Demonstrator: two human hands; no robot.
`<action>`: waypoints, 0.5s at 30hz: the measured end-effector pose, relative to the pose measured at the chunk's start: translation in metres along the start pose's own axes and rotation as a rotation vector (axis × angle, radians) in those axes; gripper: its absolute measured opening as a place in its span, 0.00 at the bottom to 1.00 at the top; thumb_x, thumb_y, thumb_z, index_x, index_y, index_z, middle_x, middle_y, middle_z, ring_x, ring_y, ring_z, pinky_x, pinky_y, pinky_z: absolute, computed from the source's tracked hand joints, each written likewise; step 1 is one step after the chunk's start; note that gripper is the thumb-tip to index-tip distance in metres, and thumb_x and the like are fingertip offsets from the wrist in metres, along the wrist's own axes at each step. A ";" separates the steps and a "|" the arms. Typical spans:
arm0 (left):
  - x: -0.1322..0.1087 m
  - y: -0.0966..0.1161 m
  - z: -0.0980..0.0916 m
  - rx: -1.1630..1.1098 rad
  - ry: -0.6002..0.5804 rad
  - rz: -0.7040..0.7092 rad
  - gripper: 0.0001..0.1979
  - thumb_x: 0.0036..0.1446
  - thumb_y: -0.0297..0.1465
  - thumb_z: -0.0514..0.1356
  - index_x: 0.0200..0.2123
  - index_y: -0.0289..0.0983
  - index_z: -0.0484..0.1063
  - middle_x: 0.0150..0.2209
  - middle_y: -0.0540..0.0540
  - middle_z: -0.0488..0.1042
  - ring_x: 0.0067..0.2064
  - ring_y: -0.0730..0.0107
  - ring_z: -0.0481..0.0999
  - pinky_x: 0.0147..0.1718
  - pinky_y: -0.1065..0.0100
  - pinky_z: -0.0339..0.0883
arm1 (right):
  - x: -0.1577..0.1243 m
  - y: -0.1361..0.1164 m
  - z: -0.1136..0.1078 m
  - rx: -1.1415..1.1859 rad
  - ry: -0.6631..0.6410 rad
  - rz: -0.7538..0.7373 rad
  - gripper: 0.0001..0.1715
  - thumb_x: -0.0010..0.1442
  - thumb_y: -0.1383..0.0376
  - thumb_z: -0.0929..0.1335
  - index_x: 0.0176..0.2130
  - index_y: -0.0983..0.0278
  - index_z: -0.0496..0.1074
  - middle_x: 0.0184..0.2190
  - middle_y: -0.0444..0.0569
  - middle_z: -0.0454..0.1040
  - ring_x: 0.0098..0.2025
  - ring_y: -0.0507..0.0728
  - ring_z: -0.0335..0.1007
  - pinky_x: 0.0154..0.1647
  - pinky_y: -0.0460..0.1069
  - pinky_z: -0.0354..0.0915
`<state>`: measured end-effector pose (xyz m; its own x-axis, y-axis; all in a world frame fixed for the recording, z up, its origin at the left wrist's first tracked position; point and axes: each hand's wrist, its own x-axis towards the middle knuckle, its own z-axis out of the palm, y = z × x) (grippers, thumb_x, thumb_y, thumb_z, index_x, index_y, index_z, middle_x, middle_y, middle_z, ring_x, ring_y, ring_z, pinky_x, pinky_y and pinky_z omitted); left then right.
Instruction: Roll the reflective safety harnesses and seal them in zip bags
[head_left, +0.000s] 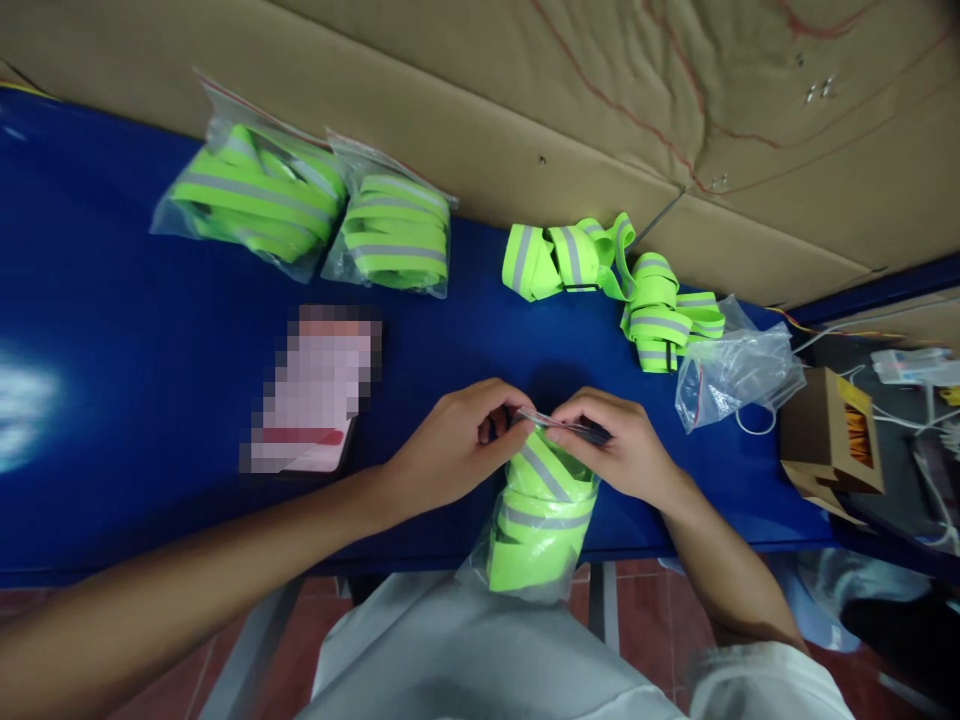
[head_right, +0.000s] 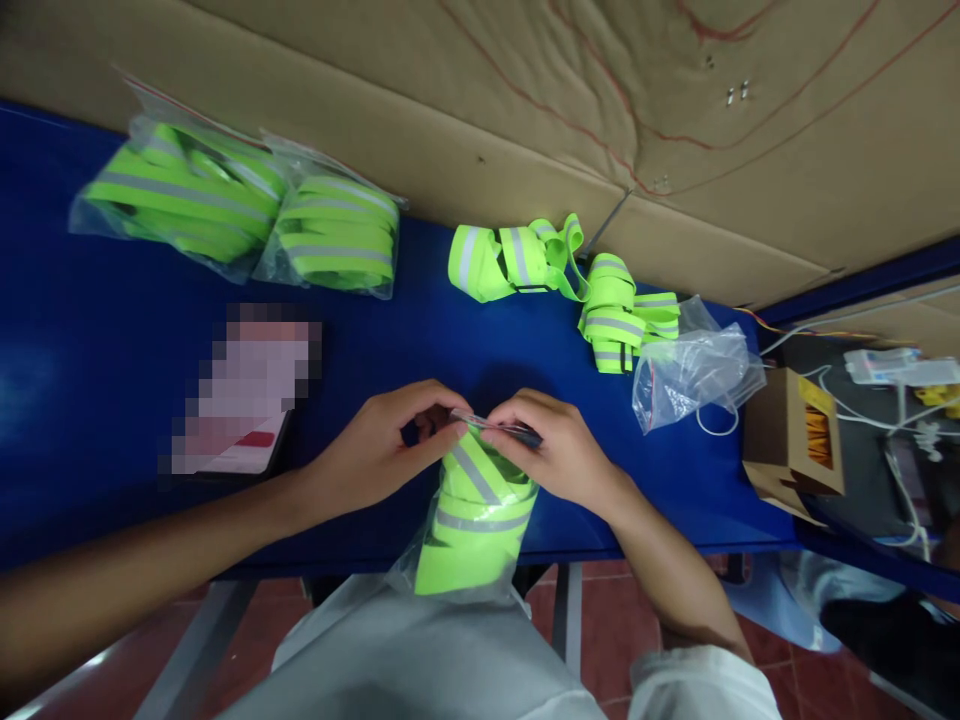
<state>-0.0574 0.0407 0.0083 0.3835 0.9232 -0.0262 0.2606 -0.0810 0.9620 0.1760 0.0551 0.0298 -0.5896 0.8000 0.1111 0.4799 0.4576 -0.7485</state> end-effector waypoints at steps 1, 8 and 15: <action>0.000 0.000 0.000 0.012 -0.006 0.003 0.07 0.67 0.34 0.60 0.42 0.38 0.77 0.36 0.51 0.76 0.33 0.77 0.73 0.31 0.74 0.64 | 0.000 -0.001 0.000 -0.023 0.006 -0.010 0.03 0.68 0.65 0.72 0.42 0.62 0.75 0.35 0.46 0.77 0.37 0.51 0.74 0.39 0.47 0.68; -0.001 -0.003 0.001 0.032 0.016 0.000 0.07 0.68 0.32 0.60 0.40 0.39 0.79 0.36 0.51 0.78 0.32 0.77 0.72 0.32 0.73 0.62 | -0.002 -0.002 0.002 -0.170 0.021 -0.050 0.05 0.68 0.63 0.72 0.43 0.62 0.76 0.38 0.48 0.80 0.40 0.53 0.76 0.42 0.49 0.69; -0.002 -0.001 0.001 0.023 0.026 0.007 0.07 0.66 0.31 0.62 0.38 0.39 0.80 0.34 0.52 0.78 0.31 0.77 0.70 0.30 0.73 0.60 | -0.003 -0.004 0.005 -0.106 0.050 -0.026 0.04 0.69 0.64 0.71 0.41 0.62 0.77 0.35 0.47 0.79 0.35 0.52 0.74 0.37 0.48 0.68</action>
<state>-0.0579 0.0385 0.0073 0.3626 0.9319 -0.0122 0.2789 -0.0960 0.9555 0.1721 0.0491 0.0293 -0.5712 0.8043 0.1639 0.5327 0.5151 -0.6715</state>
